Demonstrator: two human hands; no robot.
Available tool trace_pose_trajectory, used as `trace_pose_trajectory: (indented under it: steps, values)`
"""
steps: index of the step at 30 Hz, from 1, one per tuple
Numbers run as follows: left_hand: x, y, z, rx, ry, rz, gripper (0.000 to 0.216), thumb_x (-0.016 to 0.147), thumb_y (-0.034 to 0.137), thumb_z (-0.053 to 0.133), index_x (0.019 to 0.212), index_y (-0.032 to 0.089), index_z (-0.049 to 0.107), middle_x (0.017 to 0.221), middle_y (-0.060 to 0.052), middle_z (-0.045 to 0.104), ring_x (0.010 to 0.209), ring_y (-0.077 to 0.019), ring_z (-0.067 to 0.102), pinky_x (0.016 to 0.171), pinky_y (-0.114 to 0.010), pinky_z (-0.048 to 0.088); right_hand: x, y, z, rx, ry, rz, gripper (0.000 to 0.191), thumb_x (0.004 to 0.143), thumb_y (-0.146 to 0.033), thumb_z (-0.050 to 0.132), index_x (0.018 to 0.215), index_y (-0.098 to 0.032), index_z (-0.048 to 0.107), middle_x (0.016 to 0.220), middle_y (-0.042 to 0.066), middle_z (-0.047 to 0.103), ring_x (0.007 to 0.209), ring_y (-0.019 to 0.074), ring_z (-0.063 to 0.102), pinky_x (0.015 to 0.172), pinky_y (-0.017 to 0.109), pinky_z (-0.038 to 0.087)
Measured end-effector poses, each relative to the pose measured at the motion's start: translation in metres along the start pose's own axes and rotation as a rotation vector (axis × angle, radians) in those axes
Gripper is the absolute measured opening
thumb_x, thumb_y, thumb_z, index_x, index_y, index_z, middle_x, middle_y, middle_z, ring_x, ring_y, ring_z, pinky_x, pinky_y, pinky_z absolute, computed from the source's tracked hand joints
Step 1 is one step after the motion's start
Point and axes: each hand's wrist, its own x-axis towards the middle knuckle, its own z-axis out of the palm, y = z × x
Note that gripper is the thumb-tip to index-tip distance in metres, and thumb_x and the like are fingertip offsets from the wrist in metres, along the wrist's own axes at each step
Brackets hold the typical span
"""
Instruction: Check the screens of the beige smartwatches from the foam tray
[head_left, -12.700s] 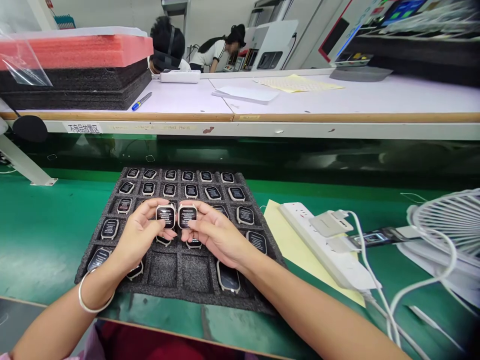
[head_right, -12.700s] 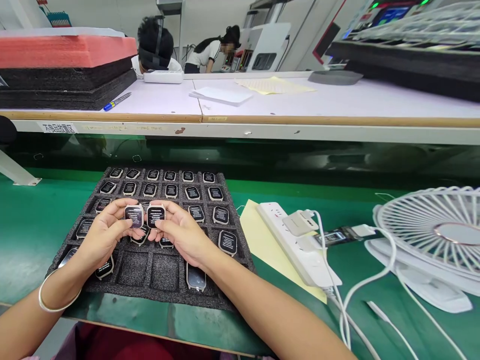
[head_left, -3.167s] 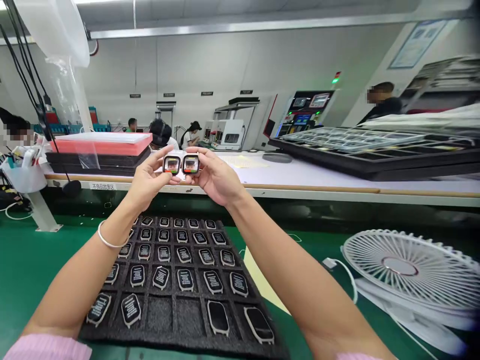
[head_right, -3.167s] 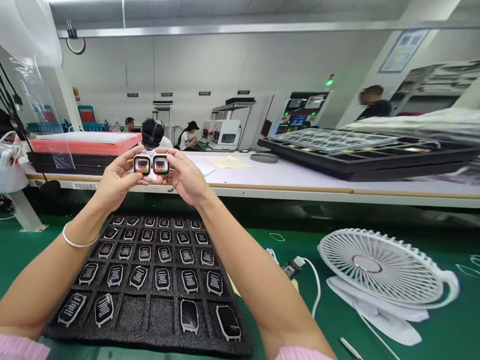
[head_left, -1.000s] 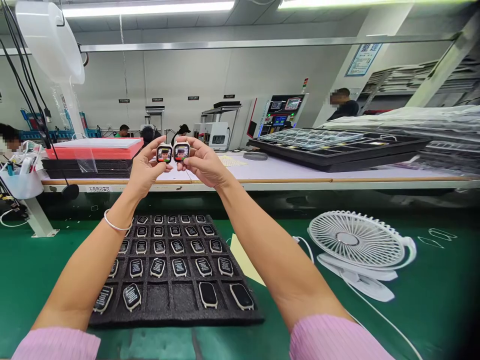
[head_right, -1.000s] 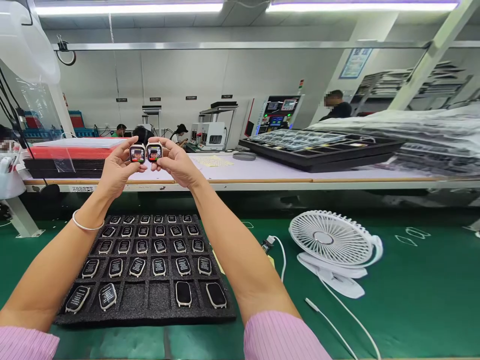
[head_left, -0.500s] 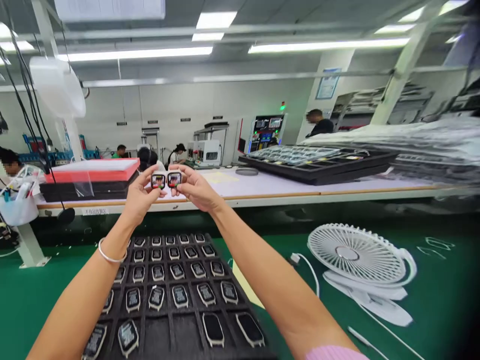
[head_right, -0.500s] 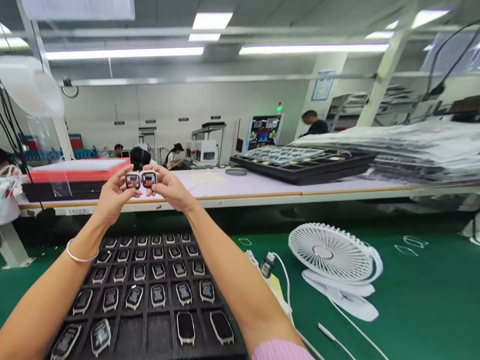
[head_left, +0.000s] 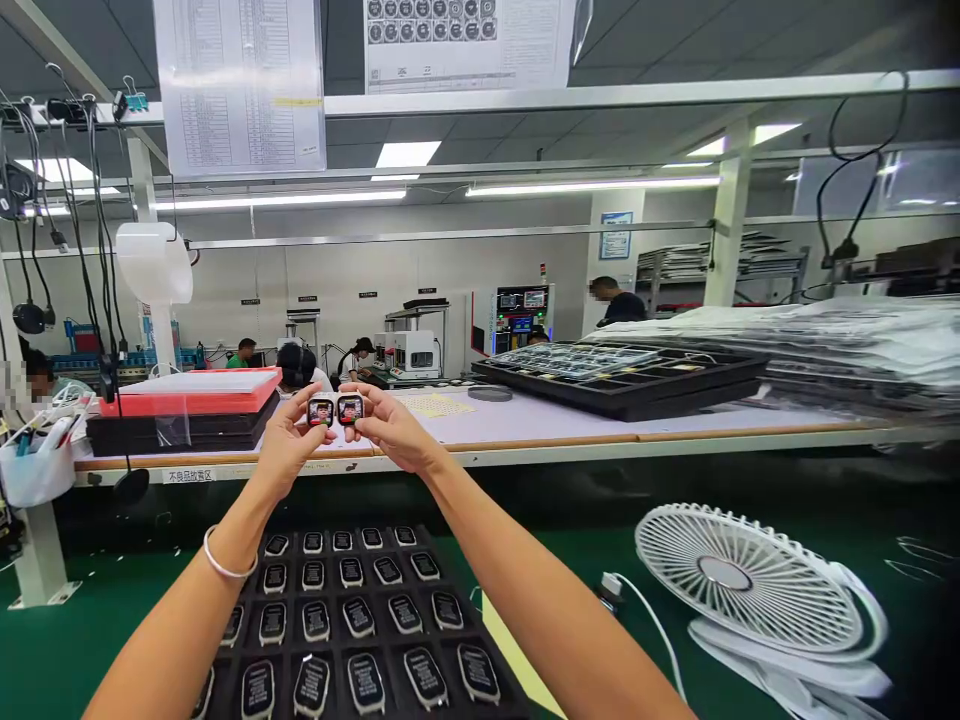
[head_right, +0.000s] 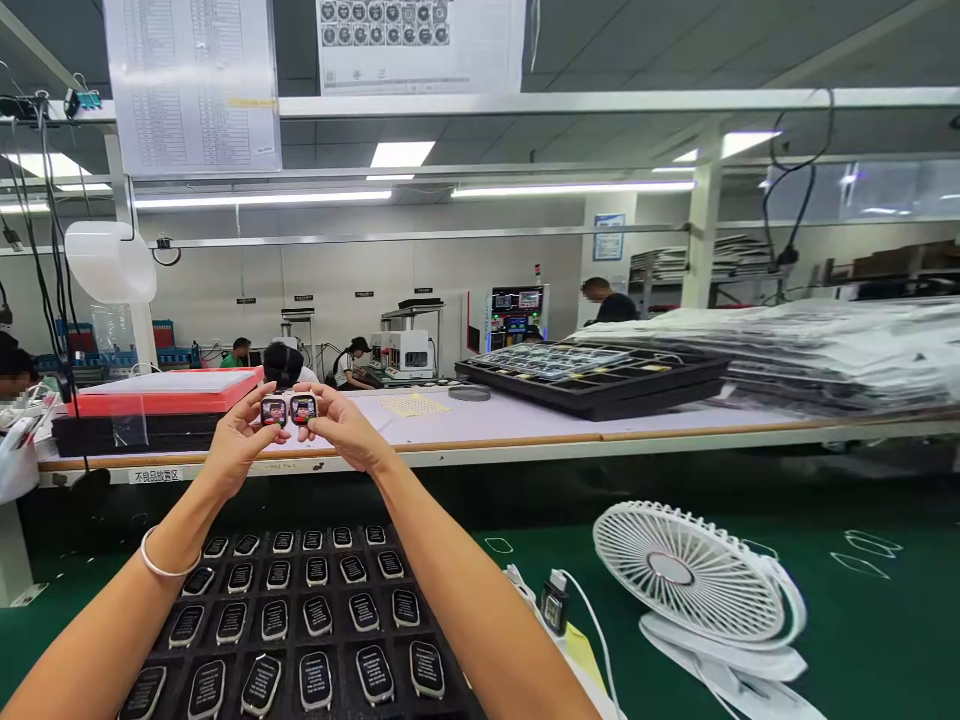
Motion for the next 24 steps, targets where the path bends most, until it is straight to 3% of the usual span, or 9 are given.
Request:
trace_pose_trajectory:
  steps: [14, 18, 24]
  values:
    - [-0.008, 0.000, 0.001, -0.031, 0.010, -0.017, 0.055, 0.085, 0.026, 0.088, 0.131, 0.014, 0.060, 0.101, -0.009, 0.063, 0.072, -0.0261, 0.063, 0.069, -0.028, 0.057, -0.009, 0.002, 0.006, 0.010, -0.013, 0.023, 0.062, 0.087, -0.027, 0.078, 0.133, -0.007, 0.042, 0.100, 0.009, 0.053, 0.080, 0.0201, 0.057, 0.078, 0.023, 0.051]
    - [-0.039, 0.012, 0.007, -0.023, 0.009, -0.116, 0.056, 0.086, 0.025, 0.086, 0.134, 0.015, 0.059, 0.107, -0.009, 0.061, 0.077, -0.0278, 0.064, 0.071, -0.029, 0.057, -0.036, 0.006, 0.021, 0.072, 0.016, 0.096, 0.061, 0.086, -0.023, 0.075, 0.134, -0.009, 0.040, 0.102, 0.009, 0.053, 0.082, 0.0197, 0.058, 0.076, 0.020, 0.049]
    - [-0.114, 0.031, 0.017, -0.074, 0.021, -0.375, 0.049, 0.088, 0.021, 0.080, 0.133, 0.016, 0.060, 0.112, -0.010, 0.061, 0.076, -0.0262, 0.065, 0.072, -0.026, 0.056, -0.106, 0.026, 0.063, 0.251, 0.106, 0.246, 0.053, 0.087, -0.019, 0.071, 0.132, -0.011, 0.044, 0.102, 0.009, 0.055, 0.082, 0.0204, 0.060, 0.077, 0.022, 0.050]
